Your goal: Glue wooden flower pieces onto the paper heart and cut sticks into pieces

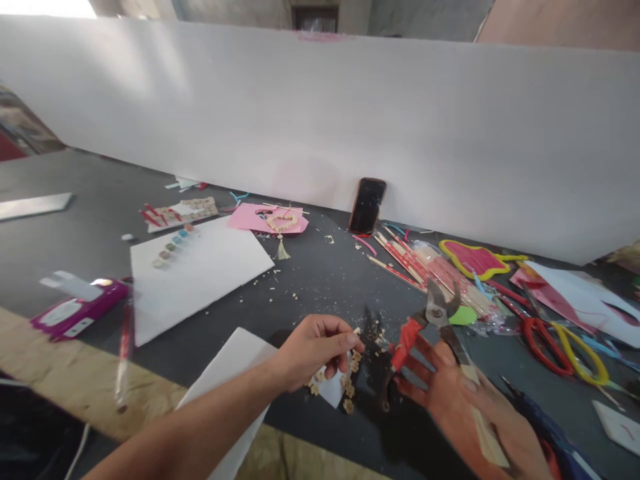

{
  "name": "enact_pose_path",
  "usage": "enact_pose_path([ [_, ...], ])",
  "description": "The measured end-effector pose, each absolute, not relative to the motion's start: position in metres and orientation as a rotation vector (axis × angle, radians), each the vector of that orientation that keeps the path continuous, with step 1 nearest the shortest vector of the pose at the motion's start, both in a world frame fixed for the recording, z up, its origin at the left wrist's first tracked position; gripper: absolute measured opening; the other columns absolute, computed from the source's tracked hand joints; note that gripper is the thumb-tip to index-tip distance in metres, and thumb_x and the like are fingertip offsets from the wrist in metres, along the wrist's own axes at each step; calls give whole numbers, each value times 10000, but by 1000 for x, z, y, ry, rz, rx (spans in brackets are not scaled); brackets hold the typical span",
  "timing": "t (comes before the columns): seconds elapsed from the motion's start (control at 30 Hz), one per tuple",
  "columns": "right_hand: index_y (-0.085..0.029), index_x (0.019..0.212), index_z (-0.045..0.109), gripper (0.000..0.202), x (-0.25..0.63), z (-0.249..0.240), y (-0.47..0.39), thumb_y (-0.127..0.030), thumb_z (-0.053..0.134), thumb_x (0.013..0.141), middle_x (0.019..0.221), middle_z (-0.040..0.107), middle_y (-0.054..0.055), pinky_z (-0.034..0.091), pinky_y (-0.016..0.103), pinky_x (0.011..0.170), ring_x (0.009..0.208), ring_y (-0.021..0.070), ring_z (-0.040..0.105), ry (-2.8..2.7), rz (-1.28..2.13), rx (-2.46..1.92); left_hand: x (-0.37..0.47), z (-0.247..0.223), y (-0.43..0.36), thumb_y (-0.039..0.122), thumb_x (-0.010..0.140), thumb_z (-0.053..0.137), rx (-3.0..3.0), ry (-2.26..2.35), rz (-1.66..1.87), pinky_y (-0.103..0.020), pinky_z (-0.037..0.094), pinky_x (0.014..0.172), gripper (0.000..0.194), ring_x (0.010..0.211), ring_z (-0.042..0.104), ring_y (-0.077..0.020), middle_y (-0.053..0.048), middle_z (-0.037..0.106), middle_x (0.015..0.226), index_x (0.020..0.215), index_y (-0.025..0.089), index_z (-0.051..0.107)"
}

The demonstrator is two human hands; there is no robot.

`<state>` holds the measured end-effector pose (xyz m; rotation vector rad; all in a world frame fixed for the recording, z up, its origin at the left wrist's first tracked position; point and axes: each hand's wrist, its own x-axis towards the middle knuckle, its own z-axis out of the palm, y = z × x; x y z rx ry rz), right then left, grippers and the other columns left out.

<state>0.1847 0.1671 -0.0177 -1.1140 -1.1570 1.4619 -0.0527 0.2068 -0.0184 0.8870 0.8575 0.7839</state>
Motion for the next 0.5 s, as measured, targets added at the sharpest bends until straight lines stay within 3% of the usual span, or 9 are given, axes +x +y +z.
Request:
enact_pose_path([
  [0.17, -343, 1201, 365, 408, 192, -23, 166, -479, 408, 819, 1265, 508, 120, 483, 527, 776, 1075, 315, 563, -1142, 1426, -1083, -53, -18, 206, 384, 749, 664, 861, 791, 797, -130, 305, 321, 290, 320, 401, -21, 19, 560, 460, 727, 95, 660],
  [0.3, -323, 1198, 391, 374, 191, -24, 165, -411, 432, 837, 1252, 538, 124, 501, 492, 808, 1059, 296, 587, -1250, 1356, -1131, -53, -18, 205, 414, 760, 647, 862, 793, 872, -128, 286, 323, 299, 376, 441, -20, -25, 647, 652, 756, 115, 651],
  [0.5, -271, 1174, 484, 351, 177, -21, 161, -222, 480, 826, 1258, 516, 94, 441, 420, 954, 1169, 241, 505, -1921, 617, -1483, -56, -16, 206, 393, 744, 673, 831, 865, 953, -128, 260, 381, 267, 406, 413, -4, -18, 653, 687, 778, 129, 654],
])
